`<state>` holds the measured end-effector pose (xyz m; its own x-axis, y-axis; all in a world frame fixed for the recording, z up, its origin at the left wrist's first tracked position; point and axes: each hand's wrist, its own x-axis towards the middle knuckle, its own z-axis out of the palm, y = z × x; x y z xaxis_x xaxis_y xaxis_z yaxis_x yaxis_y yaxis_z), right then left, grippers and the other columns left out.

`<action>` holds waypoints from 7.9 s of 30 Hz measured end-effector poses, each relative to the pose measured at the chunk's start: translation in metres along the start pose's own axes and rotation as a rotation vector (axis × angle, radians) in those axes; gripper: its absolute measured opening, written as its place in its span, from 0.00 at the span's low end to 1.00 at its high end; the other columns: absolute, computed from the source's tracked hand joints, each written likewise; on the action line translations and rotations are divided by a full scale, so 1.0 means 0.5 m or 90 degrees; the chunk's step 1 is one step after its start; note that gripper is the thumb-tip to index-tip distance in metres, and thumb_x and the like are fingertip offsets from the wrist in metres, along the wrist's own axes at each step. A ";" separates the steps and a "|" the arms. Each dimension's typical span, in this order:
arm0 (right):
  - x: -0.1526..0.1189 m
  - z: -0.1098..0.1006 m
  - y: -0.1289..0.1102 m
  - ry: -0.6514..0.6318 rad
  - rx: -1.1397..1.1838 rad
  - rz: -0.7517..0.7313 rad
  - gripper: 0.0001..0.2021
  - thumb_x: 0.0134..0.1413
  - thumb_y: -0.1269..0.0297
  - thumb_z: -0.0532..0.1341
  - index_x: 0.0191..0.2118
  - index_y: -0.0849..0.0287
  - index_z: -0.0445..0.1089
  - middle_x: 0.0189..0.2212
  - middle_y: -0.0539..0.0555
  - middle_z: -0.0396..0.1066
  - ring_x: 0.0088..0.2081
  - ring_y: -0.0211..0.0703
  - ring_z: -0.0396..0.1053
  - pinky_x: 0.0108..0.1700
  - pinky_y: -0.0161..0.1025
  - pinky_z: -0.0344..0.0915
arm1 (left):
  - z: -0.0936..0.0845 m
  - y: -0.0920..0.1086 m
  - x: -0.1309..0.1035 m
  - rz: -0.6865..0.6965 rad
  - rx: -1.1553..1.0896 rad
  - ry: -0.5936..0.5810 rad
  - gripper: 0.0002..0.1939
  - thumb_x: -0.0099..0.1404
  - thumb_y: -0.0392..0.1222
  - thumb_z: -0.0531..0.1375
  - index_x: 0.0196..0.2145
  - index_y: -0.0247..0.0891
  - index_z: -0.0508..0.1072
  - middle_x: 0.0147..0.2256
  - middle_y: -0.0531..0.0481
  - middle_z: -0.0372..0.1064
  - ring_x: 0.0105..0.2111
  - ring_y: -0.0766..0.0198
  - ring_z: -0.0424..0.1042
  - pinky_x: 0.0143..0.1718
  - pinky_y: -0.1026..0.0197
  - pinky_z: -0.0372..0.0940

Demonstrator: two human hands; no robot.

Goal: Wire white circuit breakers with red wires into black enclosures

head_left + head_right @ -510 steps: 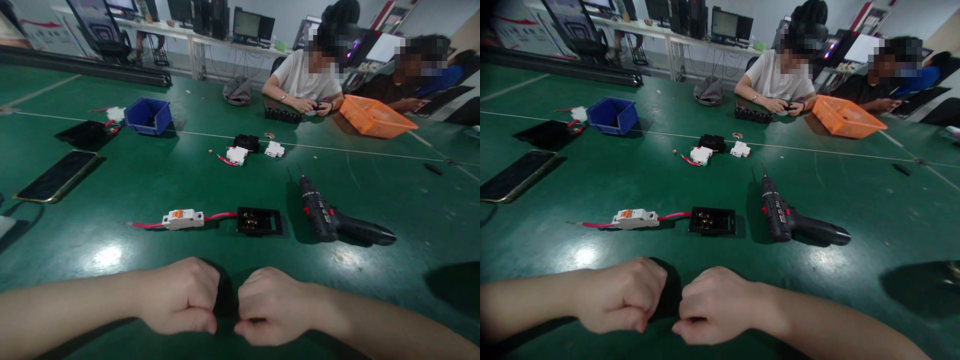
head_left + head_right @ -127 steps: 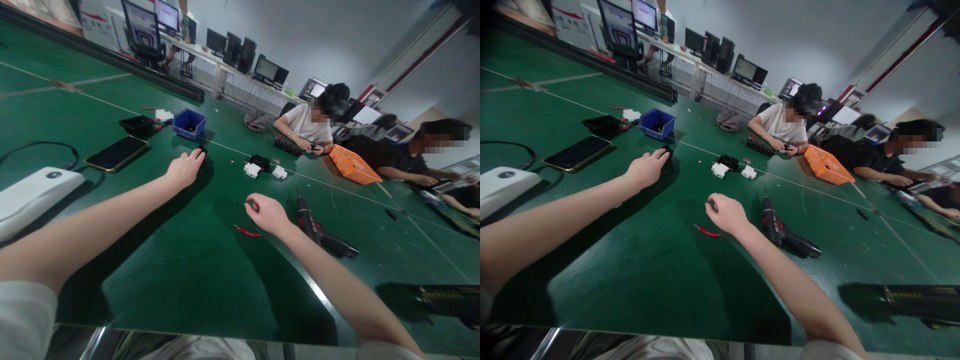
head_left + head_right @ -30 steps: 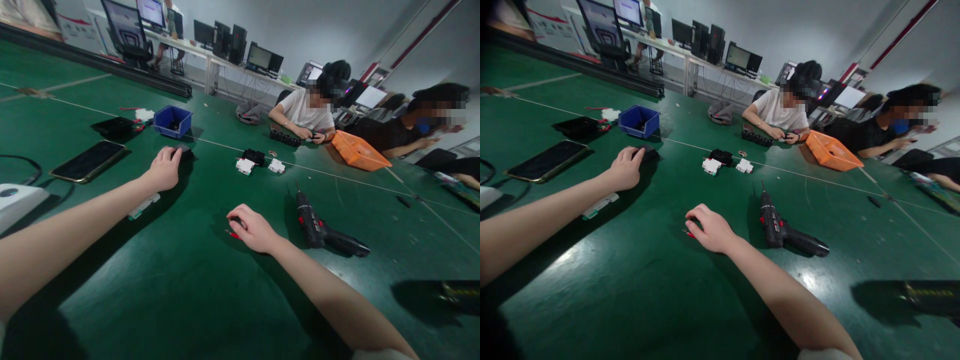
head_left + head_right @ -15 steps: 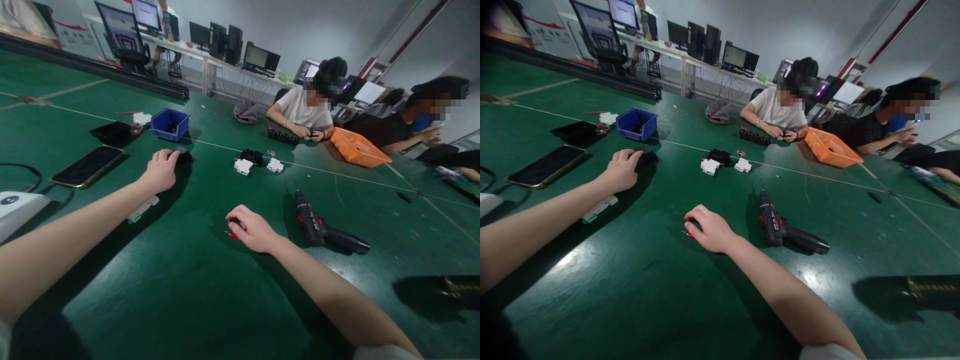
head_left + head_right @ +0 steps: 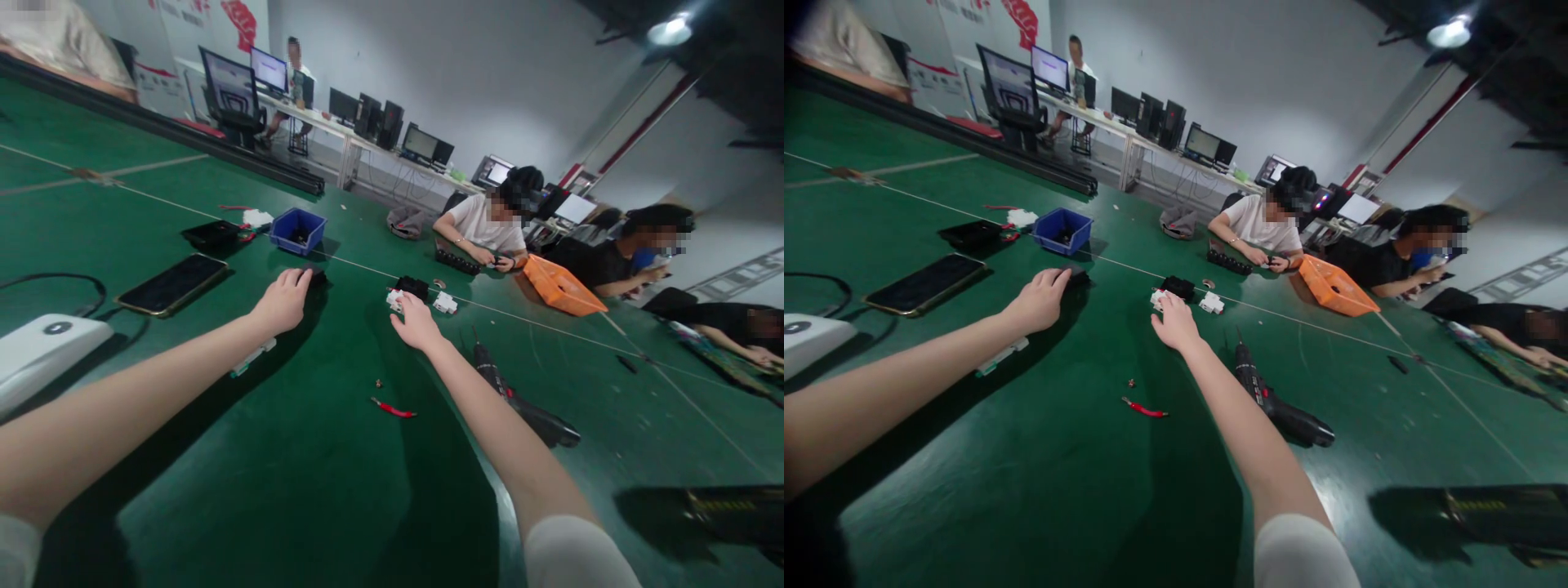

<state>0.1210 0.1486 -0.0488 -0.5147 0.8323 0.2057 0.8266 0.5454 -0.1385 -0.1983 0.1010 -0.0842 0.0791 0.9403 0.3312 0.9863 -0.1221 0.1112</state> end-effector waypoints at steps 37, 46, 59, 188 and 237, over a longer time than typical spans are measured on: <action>0.056 0.049 0.088 0.005 -0.045 0.034 0.17 0.67 0.62 0.56 0.56 0.64 0.69 0.59 0.64 0.67 0.61 0.55 0.61 0.62 0.51 0.58 | 0.025 -0.002 0.009 -0.033 -0.093 -0.067 0.42 0.61 0.38 0.52 0.72 0.35 0.48 0.73 0.38 0.41 0.72 0.40 0.40 0.67 0.36 0.52; 0.049 0.049 0.082 -0.006 -0.099 0.064 0.21 0.68 0.60 0.54 0.60 0.65 0.65 0.57 0.67 0.68 0.57 0.60 0.63 0.58 0.53 0.61 | 0.032 0.002 0.001 0.000 -0.039 -0.006 0.36 0.66 0.38 0.49 0.71 0.32 0.51 0.71 0.35 0.47 0.70 0.39 0.46 0.64 0.39 0.57; -0.048 -0.027 0.046 -0.117 -0.084 0.008 0.13 0.68 0.71 0.52 0.54 0.60 0.68 0.50 0.61 0.71 0.50 0.49 0.70 0.50 0.42 0.64 | 0.012 -0.020 0.014 0.031 -0.036 0.010 0.30 0.70 0.40 0.51 0.69 0.38 0.58 0.67 0.39 0.56 0.63 0.40 0.57 0.57 0.41 0.66; -0.351 -0.058 -0.017 0.152 0.431 -0.056 0.13 0.61 0.77 0.58 0.47 0.56 0.70 0.42 0.57 0.72 0.44 0.46 0.72 0.45 0.44 0.72 | -0.053 0.053 -0.002 0.256 0.095 -0.063 0.21 0.66 0.52 0.54 0.47 0.34 0.72 0.43 0.38 0.73 0.43 0.45 0.73 0.41 0.47 0.68; -0.371 -0.055 -0.078 0.205 0.317 -0.206 0.09 0.59 0.75 0.57 0.40 0.57 0.71 0.36 0.56 0.74 0.38 0.45 0.74 0.40 0.43 0.72 | -0.059 0.061 -0.021 0.236 0.139 -0.047 0.15 0.69 0.48 0.50 0.41 0.39 0.73 0.39 0.40 0.72 0.43 0.48 0.73 0.40 0.51 0.66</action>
<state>0.1903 -0.0300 -0.0550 -0.5618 0.5902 0.5797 0.3989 0.8072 -0.4352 -0.1731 0.0778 -0.0568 0.4356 0.8667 0.2431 0.8963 -0.3927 -0.2057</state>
